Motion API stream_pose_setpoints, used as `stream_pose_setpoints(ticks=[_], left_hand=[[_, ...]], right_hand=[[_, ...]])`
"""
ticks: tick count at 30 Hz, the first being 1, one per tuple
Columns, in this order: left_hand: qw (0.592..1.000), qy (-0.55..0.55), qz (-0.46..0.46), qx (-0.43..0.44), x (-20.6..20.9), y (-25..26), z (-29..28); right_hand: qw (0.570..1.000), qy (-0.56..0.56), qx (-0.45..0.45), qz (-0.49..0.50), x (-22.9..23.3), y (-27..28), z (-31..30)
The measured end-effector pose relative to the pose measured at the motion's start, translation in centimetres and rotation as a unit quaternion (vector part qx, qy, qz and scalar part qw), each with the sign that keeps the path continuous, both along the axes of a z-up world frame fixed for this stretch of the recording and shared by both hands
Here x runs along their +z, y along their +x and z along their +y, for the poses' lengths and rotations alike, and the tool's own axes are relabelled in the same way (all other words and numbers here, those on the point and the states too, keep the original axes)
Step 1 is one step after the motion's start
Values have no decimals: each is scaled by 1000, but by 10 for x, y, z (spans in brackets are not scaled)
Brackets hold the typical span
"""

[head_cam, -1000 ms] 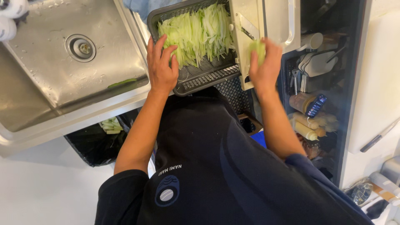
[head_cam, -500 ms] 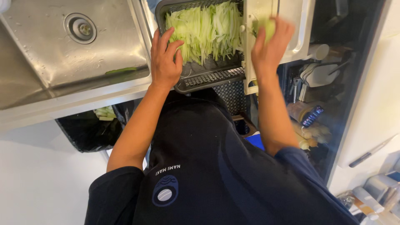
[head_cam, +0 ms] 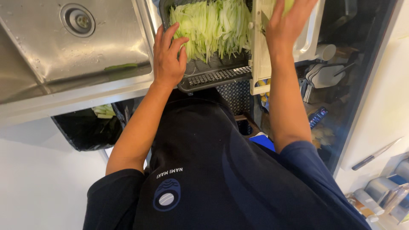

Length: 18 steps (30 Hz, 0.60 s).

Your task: The person slices a cucumber using a mandoline slicer, gathering the julienned pieces into a plastic basket.

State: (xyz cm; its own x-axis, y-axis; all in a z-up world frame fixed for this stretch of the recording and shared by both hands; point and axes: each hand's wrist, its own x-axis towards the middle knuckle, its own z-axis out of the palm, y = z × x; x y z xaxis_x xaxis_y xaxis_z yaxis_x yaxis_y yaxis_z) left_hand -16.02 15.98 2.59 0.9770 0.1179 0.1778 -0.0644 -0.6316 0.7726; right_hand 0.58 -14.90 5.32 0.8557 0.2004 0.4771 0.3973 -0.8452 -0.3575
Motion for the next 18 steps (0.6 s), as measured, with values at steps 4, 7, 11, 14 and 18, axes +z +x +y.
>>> stream_pose_setpoints(ticks=[4, 7, 11, 14, 18], left_hand=[[1000, -6, 9, 2, 1, 1, -1], [1000, -11, 15, 3, 0, 0, 2], [1000, -10, 16, 3, -3, -1, -1], [1000, 0, 11, 2, -5, -2, 0], [1000, -9, 6, 7, -5, 1, -2]], right_hand=[[995, 3, -47, 88, 33, -112, -13], [995, -9, -72, 71, 25, -151, -5], [996, -21, -81, 12, -11, -81, 3], [998, -6, -56, -12, -29, -13, 10], [957, 269, -31, 104, -8, 4, -9]])
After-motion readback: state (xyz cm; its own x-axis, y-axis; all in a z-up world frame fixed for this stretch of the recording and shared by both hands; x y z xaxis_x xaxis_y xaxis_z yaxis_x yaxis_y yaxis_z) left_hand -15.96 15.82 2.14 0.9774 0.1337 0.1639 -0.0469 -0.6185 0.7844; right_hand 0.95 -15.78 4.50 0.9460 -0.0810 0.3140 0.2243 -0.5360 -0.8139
